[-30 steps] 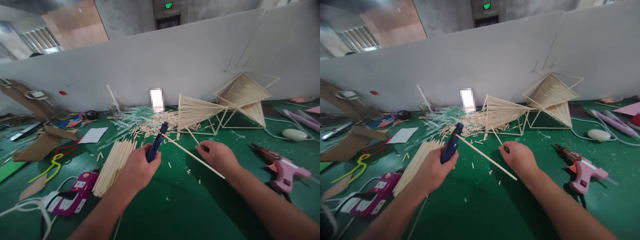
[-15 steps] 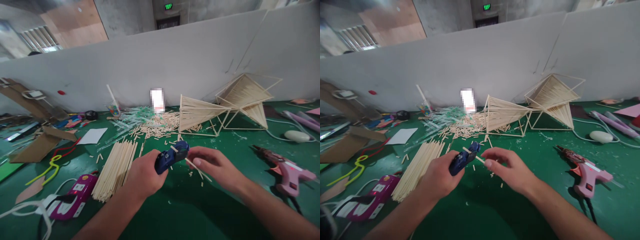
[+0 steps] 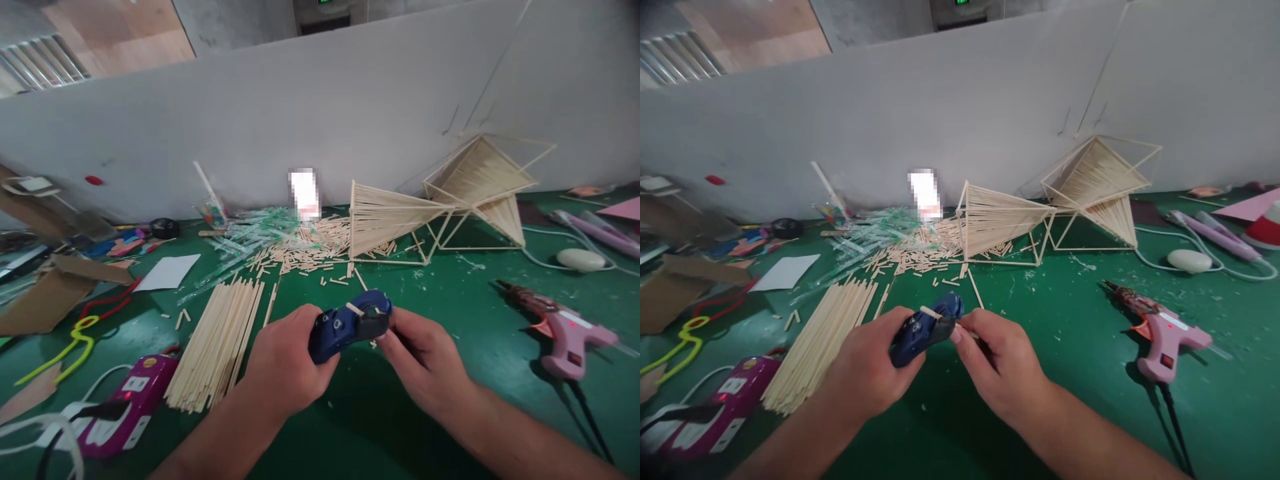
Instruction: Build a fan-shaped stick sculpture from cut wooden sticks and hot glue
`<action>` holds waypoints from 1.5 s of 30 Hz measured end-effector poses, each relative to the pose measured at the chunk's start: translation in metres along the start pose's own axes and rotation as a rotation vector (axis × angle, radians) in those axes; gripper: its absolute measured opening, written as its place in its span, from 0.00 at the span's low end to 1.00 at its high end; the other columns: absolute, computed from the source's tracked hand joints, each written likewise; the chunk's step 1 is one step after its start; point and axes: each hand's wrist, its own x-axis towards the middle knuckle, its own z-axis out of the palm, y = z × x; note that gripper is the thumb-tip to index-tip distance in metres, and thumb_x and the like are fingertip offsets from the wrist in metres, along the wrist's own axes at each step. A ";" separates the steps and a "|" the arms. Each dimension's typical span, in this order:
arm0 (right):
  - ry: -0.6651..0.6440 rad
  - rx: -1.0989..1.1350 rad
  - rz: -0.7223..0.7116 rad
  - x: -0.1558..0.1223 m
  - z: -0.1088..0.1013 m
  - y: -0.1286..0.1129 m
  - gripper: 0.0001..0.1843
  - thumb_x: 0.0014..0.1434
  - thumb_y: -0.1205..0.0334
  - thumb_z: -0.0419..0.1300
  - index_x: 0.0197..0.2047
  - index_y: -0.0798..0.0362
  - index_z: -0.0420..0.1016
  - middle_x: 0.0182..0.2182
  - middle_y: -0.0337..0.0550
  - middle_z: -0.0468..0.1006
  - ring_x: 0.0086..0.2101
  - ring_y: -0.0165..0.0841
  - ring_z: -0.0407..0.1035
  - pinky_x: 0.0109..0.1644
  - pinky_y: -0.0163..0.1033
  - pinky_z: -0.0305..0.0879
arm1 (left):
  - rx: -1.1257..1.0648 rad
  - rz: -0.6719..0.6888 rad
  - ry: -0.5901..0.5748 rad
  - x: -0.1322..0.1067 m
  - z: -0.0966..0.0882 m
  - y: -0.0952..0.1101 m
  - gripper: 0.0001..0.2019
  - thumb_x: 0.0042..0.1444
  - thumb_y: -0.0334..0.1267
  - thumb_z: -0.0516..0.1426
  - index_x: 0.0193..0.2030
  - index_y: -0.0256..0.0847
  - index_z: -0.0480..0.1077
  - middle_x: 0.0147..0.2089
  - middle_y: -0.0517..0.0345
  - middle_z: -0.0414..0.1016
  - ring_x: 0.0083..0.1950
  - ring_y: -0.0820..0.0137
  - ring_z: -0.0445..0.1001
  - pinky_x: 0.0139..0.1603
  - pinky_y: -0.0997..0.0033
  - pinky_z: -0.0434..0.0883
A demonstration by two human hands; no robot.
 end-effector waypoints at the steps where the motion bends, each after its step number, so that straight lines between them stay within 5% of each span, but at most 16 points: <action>1: 0.007 -0.036 -0.046 -0.001 0.000 -0.001 0.14 0.64 0.60 0.51 0.28 0.55 0.67 0.21 0.35 0.63 0.23 0.25 0.57 0.27 0.31 0.54 | 0.000 0.018 0.013 -0.001 0.000 0.000 0.09 0.50 0.41 0.54 0.38 0.41 0.65 0.31 0.57 0.73 0.30 0.64 0.73 0.29 0.67 0.66; 8: -0.084 -0.107 -0.140 0.002 -0.006 0.000 0.19 0.66 0.61 0.47 0.23 0.53 0.58 0.19 0.32 0.55 0.20 0.23 0.51 0.23 0.31 0.48 | 0.086 0.119 0.104 -0.005 -0.003 -0.005 0.15 0.47 0.37 0.57 0.42 0.42 0.62 0.35 0.56 0.72 0.35 0.61 0.73 0.33 0.65 0.68; 19: -0.291 0.114 0.001 0.005 -0.011 0.004 0.17 0.66 0.58 0.48 0.27 0.54 0.66 0.21 0.33 0.61 0.23 0.24 0.55 0.26 0.30 0.51 | 0.086 0.141 0.098 -0.008 -0.004 -0.009 0.13 0.47 0.38 0.58 0.41 0.44 0.62 0.34 0.59 0.74 0.32 0.63 0.74 0.29 0.67 0.69; 27: -0.257 0.140 0.006 0.004 -0.010 0.003 0.17 0.65 0.59 0.50 0.26 0.54 0.68 0.20 0.33 0.60 0.22 0.24 0.54 0.25 0.31 0.50 | 0.041 0.156 0.121 -0.009 -0.003 -0.011 0.12 0.47 0.38 0.57 0.39 0.44 0.64 0.31 0.61 0.74 0.30 0.65 0.74 0.29 0.68 0.68; 34: 0.026 -0.009 -0.091 -0.002 -0.002 -0.002 0.09 0.62 0.64 0.53 0.30 0.55 0.68 0.22 0.35 0.65 0.23 0.24 0.58 0.27 0.30 0.55 | 0.050 0.146 0.139 -0.002 0.001 -0.010 0.12 0.48 0.38 0.57 0.41 0.43 0.64 0.32 0.60 0.74 0.31 0.65 0.75 0.30 0.69 0.69; 45: -0.209 0.201 0.080 0.002 -0.007 0.003 0.18 0.65 0.55 0.50 0.27 0.54 0.67 0.20 0.33 0.58 0.22 0.24 0.51 0.24 0.32 0.47 | 0.105 0.208 0.170 0.000 -0.004 -0.012 0.16 0.47 0.38 0.57 0.44 0.43 0.62 0.35 0.57 0.73 0.34 0.64 0.74 0.32 0.67 0.69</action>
